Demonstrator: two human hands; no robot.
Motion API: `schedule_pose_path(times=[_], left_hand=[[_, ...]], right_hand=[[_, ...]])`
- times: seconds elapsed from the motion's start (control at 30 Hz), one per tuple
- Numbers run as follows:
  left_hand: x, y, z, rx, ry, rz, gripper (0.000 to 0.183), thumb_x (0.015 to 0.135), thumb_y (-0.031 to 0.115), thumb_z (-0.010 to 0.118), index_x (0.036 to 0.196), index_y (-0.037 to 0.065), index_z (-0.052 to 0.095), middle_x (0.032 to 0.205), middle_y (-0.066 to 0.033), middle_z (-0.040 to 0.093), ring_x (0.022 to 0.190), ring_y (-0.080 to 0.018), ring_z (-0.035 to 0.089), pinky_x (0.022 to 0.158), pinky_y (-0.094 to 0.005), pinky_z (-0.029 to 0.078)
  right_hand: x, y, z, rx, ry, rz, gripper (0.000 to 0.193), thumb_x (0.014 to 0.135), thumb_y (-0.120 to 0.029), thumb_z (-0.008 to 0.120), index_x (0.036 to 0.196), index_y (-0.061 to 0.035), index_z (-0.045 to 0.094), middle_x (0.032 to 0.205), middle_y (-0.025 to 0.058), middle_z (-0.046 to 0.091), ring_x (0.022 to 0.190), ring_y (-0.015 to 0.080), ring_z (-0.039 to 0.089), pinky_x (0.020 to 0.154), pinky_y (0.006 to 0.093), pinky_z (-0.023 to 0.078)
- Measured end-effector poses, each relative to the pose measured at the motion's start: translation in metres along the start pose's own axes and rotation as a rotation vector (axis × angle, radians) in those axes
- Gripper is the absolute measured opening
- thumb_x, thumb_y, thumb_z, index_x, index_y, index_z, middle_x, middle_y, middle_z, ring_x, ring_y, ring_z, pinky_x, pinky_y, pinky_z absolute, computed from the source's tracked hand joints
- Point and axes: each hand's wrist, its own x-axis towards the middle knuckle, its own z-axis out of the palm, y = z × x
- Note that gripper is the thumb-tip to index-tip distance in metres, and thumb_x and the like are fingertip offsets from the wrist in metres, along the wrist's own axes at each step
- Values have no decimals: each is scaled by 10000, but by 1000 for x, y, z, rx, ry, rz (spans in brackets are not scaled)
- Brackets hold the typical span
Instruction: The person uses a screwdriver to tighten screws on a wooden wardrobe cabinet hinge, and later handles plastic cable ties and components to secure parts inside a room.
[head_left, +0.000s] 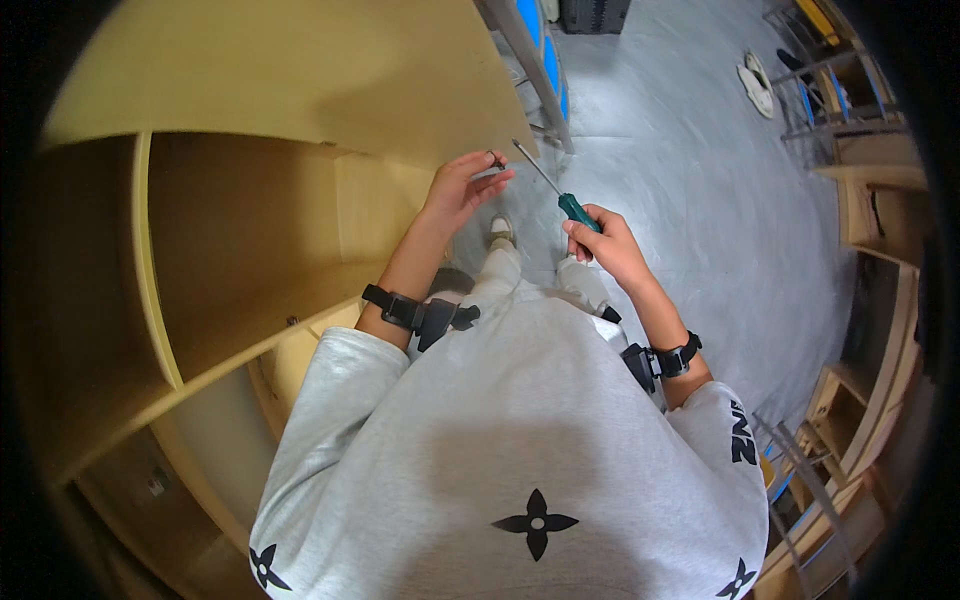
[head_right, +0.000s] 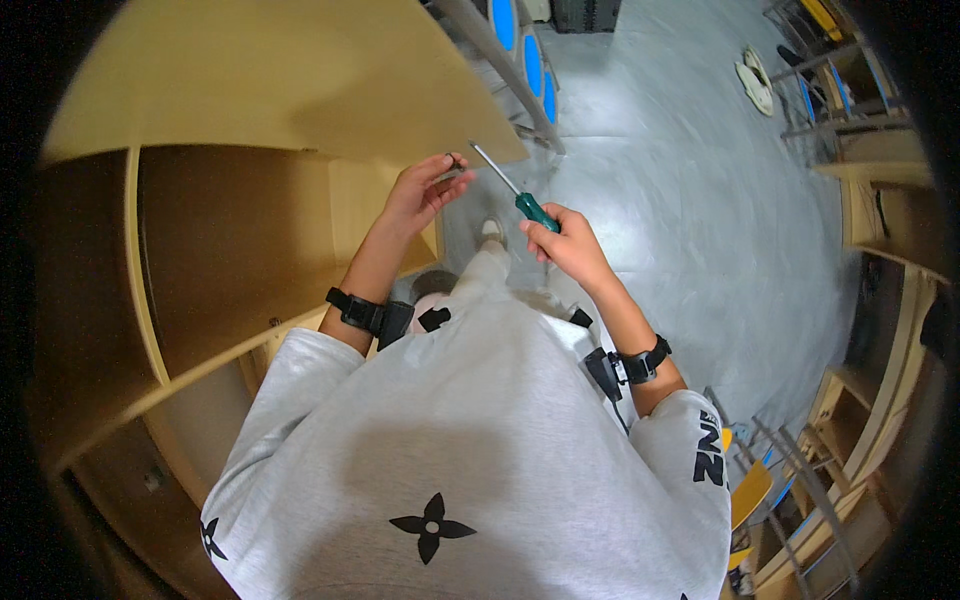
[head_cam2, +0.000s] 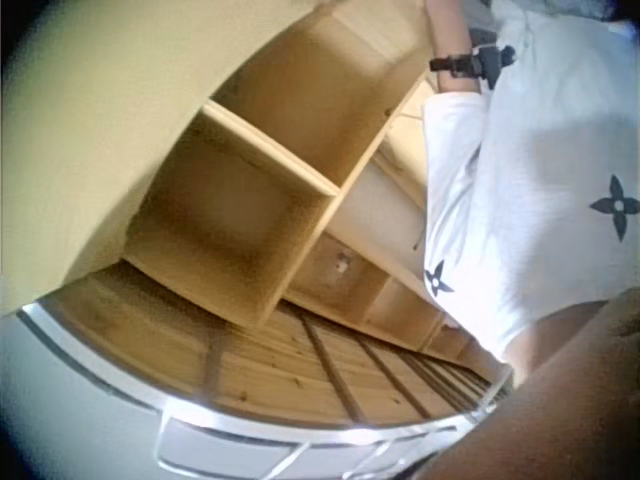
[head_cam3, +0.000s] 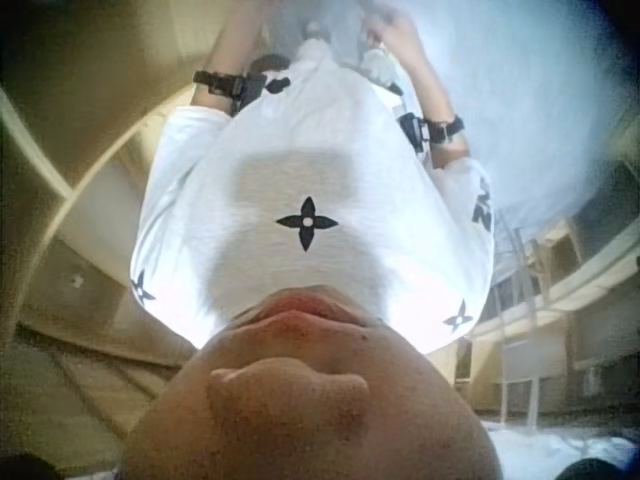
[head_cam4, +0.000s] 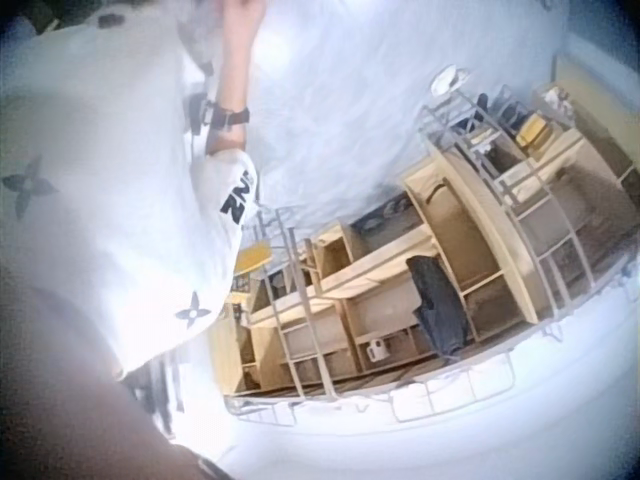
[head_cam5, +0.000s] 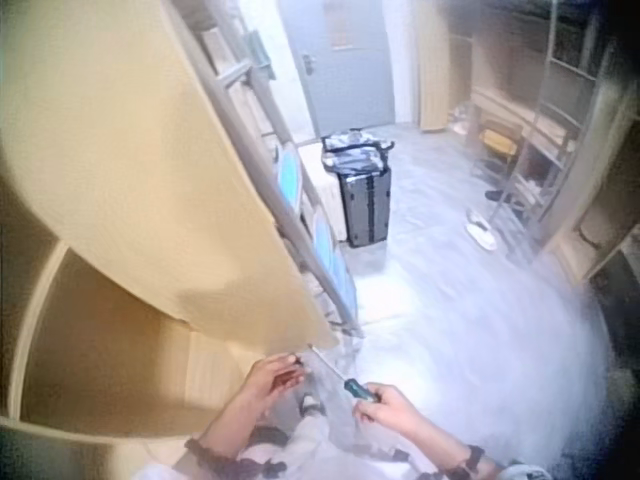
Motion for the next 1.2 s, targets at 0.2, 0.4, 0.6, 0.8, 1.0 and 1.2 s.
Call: schedule_pose_path(times=[0.2, 0.4, 0.6, 0.8, 1.0, 1.2], left_hand=[[32, 30, 19, -5, -144, 32, 220, 861, 87, 542, 1041, -38, 558, 978, -108, 597, 938, -232, 600, 852, -327, 507], [56, 40, 30, 228, -193, 187, 248, 863, 54, 538, 1064, -91, 550, 1032, -142, 584, 978, -233, 586, 874, -364, 498], [64, 44, 33, 384, -224, 295, 264, 850, 44, 570, 1074, -95, 554, 1012, -141, 599, 897, -212, 611, 807, -339, 529], [75, 45, 40, 350, -227, 374, 228, 841, 1, 559, 1035, -117, 562, 939, -143, 615, 814, -199, 633, 754, -311, 543], [86, 48, 56, 332, -223, 450, 234, 841, 10, 575, 1038, -111, 552, 955, -141, 617, 837, -213, 632, 766, -322, 537], [93, 52, 60, 294, -199, 439, 232, 842, 35, 589, 1031, -98, 562, 961, -132, 621, 843, -214, 625, 775, -329, 532]], right_hand=[[-3, -24, 15, -53, 153, -27, 199, 858, -212, 572, 791, -25, 555, 547, -7, 487, 446, 58, 416, 405, 212, 304], [2, -38, 34, 50, 287, 40, 245, 880, -255, 529, 808, -24, 562, 556, -6, 485, 444, 55, 403, 404, 214, 305], [8, -40, 47, 32, 387, 64, 270, 898, -274, 494, 835, -22, 568, 554, -8, 479, 444, 55, 398, 408, 216, 304], [13, -46, 49, 119, 393, 25, 287, 909, -281, 482, 837, -16, 566, 558, -7, 478, 438, 60, 383, 411, 216, 295], [17, -60, 42, 503, 367, 8, 306, 909, -288, 478, 834, -1, 556, 552, 10, 477, 437, 72, 392, 415, 221, 297], [18, -68, 40, 364, 368, 7, 313, 917, -296, 460, 857, -4, 558, 555, 9, 466, 431, 70, 364, 417, 212, 285]])
